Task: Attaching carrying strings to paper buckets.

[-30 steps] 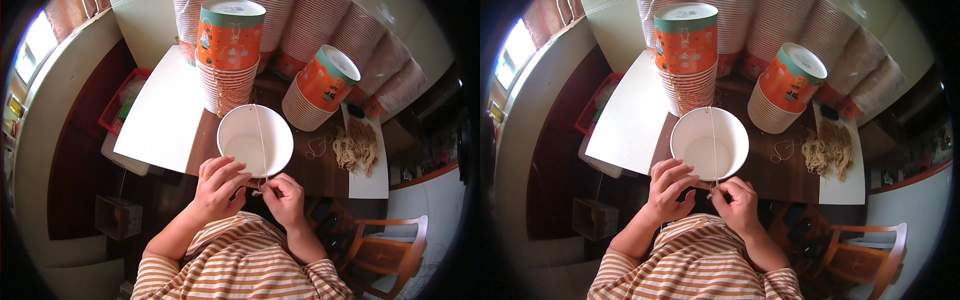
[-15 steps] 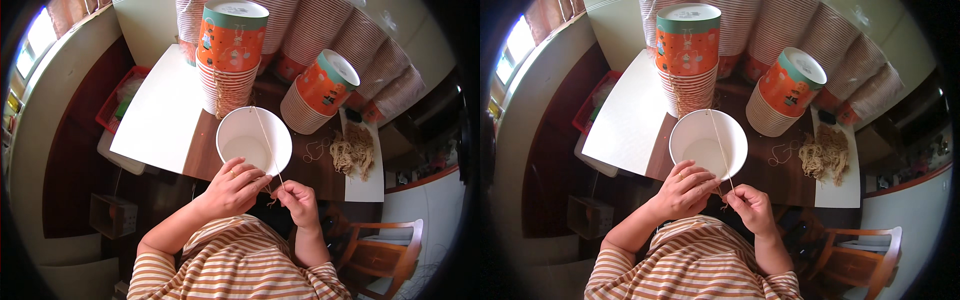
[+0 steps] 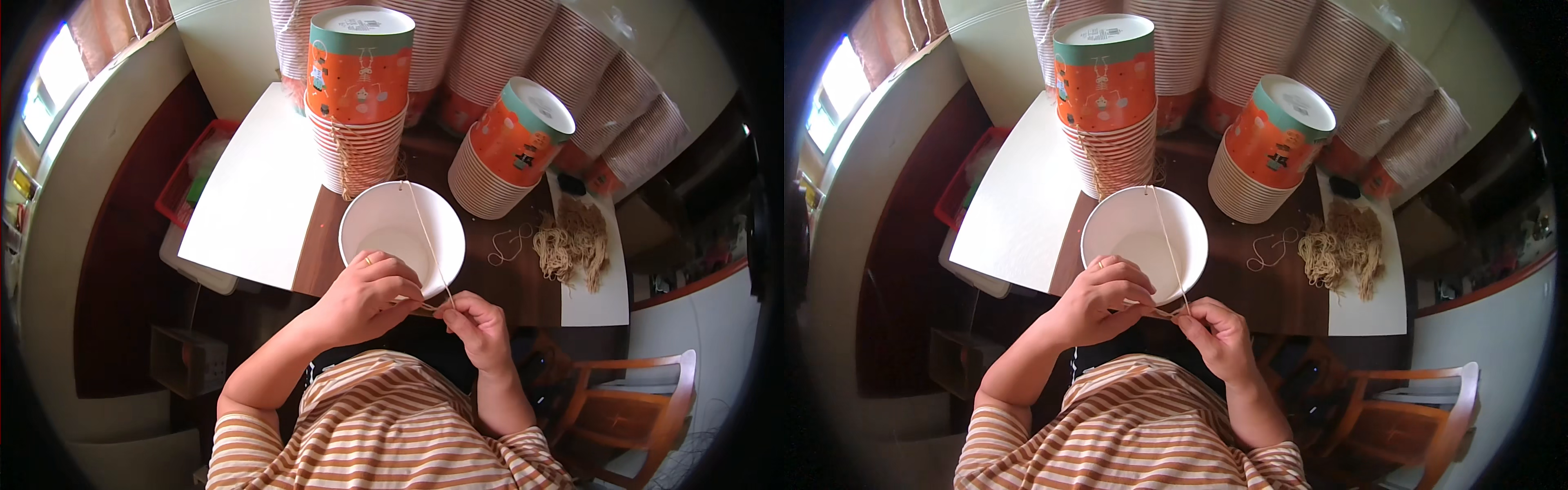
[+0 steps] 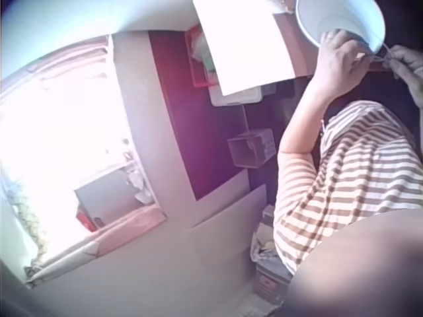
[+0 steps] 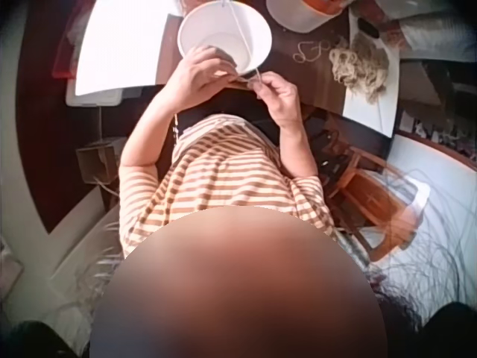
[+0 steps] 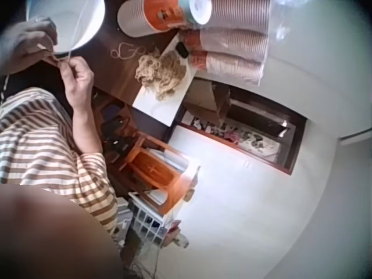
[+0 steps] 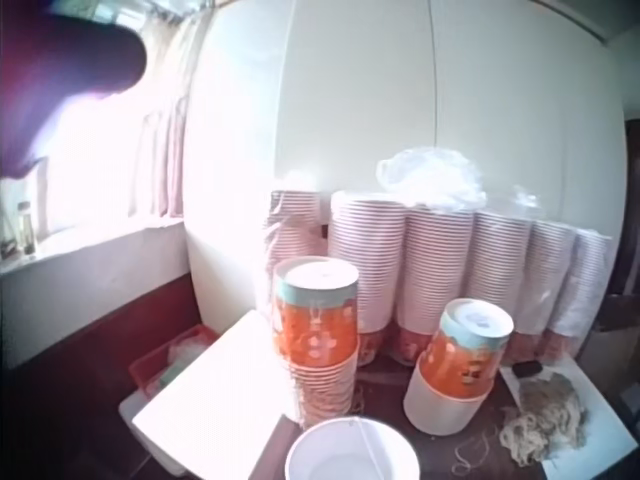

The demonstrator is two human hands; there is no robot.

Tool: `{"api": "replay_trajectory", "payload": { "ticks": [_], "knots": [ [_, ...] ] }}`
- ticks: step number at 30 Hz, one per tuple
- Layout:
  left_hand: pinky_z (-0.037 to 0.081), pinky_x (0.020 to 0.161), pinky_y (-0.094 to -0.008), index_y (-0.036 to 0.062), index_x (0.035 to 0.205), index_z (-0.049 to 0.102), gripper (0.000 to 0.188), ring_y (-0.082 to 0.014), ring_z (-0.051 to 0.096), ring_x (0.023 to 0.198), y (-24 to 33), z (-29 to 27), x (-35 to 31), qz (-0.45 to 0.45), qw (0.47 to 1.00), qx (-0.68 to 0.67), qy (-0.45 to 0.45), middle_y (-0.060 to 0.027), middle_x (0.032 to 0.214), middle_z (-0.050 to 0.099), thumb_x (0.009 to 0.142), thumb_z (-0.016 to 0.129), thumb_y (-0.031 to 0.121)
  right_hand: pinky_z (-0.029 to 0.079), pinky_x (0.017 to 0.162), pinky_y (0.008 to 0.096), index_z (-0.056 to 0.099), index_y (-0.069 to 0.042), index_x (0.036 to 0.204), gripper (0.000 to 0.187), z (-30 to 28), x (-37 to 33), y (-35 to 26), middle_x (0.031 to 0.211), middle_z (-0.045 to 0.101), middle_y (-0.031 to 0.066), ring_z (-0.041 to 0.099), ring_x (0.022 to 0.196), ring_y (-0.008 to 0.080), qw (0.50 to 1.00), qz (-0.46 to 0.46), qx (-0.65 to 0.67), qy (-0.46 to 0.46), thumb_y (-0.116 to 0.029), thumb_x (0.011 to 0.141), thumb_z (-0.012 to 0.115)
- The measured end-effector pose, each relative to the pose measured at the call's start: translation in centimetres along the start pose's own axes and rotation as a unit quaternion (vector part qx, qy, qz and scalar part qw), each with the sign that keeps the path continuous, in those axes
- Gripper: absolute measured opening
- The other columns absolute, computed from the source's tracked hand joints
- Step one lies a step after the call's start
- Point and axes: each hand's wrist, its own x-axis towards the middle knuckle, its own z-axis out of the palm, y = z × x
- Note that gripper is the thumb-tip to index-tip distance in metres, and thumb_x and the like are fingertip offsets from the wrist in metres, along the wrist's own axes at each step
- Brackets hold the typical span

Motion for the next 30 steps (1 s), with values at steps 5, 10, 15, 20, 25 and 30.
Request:
{"api": "replay_trajectory", "payload": {
  "ticks": [5,10,15,20,25,30],
  "knots": [
    [0.041,0.085,-0.0354,0.009,0.088,0.063,0.017,-0.02,0.06,0.084,0.1,0.0,0.2,-0.025,1.0,-0.013,0.006,-0.002,0.083,0.063,0.073,0.07,0.004,0.041,0.06,0.0199,0.064,0.002,0.083,0.009,0.2,0.1,-0.1,0.078,0.06,0.003,0.052,0.067,0.0064,1.0,-0.008,0.029,0.006,-0.005,0.087,0.062],
    [0.041,0.089,-0.0363,0.0087,0.089,0.063,0.018,-0.0203,0.06,0.086,0.2,-0.1,-0.3,-0.018,1.0,-0.011,-0.011,-0.0024,0.083,0.063,0.073,0.07,0.005,0.042,0.06,0.0204,0.065,0.001,0.081,0.012,0.1,0.1,-0.1,0.081,0.063,0.0051,0.052,0.066,0.0078,0.998,-0.002,0.048,0.03,-0.007,0.087,0.058],
    [0.04,0.093,-0.0407,0.0088,0.092,0.064,0.02,-0.021,0.061,0.091,1.3,0.5,-0.6,-0.033,0.998,0.043,0.023,-0.004,0.092,0.062,0.073,0.07,0.005,0.042,0.061,0.0202,0.065,0.001,0.081,0.015,0.2,0.2,-0.2,0.079,0.062,0.0046,0.051,0.065,0.0074,0.998,-0.004,0.058,0.034,-0.01,0.088,0.058],
    [0.045,0.084,-0.0412,0.0071,0.094,0.064,0.032,-0.0257,0.06,0.09,1.3,1.1,-1.8,0.029,0.977,0.133,0.164,-0.0081,0.096,0.061,0.063,0.067,-0.002,0.041,0.059,0.0186,0.063,0.001,0.081,0.011,0.4,0.3,0.1,0.076,0.06,0.0019,0.05,0.064,0.0041,0.998,-0.013,0.06,0.032,-0.006,0.089,0.06],
    [0.042,0.057,-0.0307,0.0057,0.082,0.062,0.026,-0.0206,0.055,0.064,1.0,3.7,-6.5,-0.068,0.96,0.096,0.253,-0.0058,0.074,0.059,0.06,0.075,0.002,0.042,0.06,0.0186,0.062,0.0,0.081,0.01,0.3,0.4,0.3,0.077,0.06,0.0024,0.05,0.065,0.0042,0.996,-0.023,0.082,0.034,-0.006,0.089,0.06],
    [0.045,0.058,-0.0252,0.0024,0.091,0.06,0.035,-0.0139,0.053,0.066,0.6,8.0,-9.2,-0.343,0.909,-0.051,0.232,-0.0057,0.081,0.057,0.068,0.082,0.016,0.043,0.062,0.0198,0.063,0.0,0.08,0.014,0.6,0.6,-0.1,0.077,0.062,0.0048,0.052,0.065,0.0064,0.997,-0.011,0.073,0.034,-0.012,0.088,0.059]
  ]
}}
